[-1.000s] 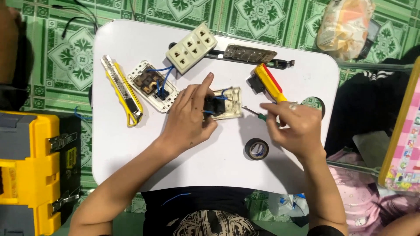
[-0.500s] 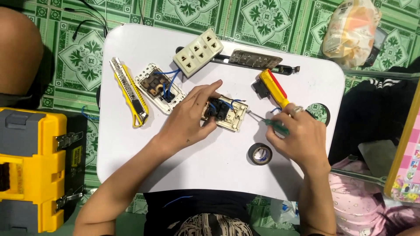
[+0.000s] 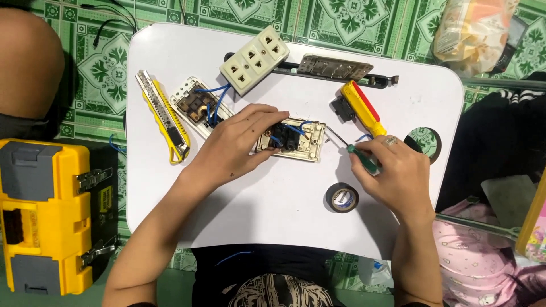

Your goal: Wiring and assembling electrical switches and sockets on a portable table.

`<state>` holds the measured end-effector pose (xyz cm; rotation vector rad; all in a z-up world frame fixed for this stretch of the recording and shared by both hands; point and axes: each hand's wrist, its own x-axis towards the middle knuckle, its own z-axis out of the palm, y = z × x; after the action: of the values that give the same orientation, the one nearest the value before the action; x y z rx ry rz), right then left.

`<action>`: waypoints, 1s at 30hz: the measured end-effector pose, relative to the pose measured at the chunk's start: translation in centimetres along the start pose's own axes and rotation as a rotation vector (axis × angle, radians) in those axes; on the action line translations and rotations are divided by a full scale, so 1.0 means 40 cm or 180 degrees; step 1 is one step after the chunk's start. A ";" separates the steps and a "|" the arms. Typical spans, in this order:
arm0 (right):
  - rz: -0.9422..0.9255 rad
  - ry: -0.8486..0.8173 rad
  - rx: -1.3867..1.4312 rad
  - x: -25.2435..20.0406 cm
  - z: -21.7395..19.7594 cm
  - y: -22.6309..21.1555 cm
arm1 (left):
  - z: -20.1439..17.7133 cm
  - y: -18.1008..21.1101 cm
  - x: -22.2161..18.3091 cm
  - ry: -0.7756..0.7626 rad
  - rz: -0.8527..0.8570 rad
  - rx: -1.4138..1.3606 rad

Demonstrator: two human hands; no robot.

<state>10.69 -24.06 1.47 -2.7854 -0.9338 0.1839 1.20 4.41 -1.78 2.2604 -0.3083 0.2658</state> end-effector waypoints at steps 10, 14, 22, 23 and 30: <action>0.0104 -0.0229 -0.0144 -0.004 0.017 0.026 | -0.016 0.001 0.008 0.0258 -0.0052 -0.0620; 0.0062 -0.0259 0.0013 -0.001 0.012 0.022 | 0.017 -0.004 0.001 0.0349 -0.0046 -0.0720; -0.0062 0.0166 -0.0473 -0.011 -0.008 0.000 | 0.040 -0.001 -0.004 0.0615 0.0212 -0.0790; -0.0380 0.0479 -0.0278 -0.012 -0.014 -0.011 | 0.042 -0.003 -0.008 0.0663 0.0282 -0.0704; -0.2640 0.1387 0.0248 -0.024 0.035 -0.086 | 0.026 0.033 -0.005 0.0858 0.0546 -0.0342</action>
<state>7.68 -21.74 0.95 -2.0044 -1.7601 -0.4715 0.70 2.81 -1.59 2.0640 -0.3645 0.6225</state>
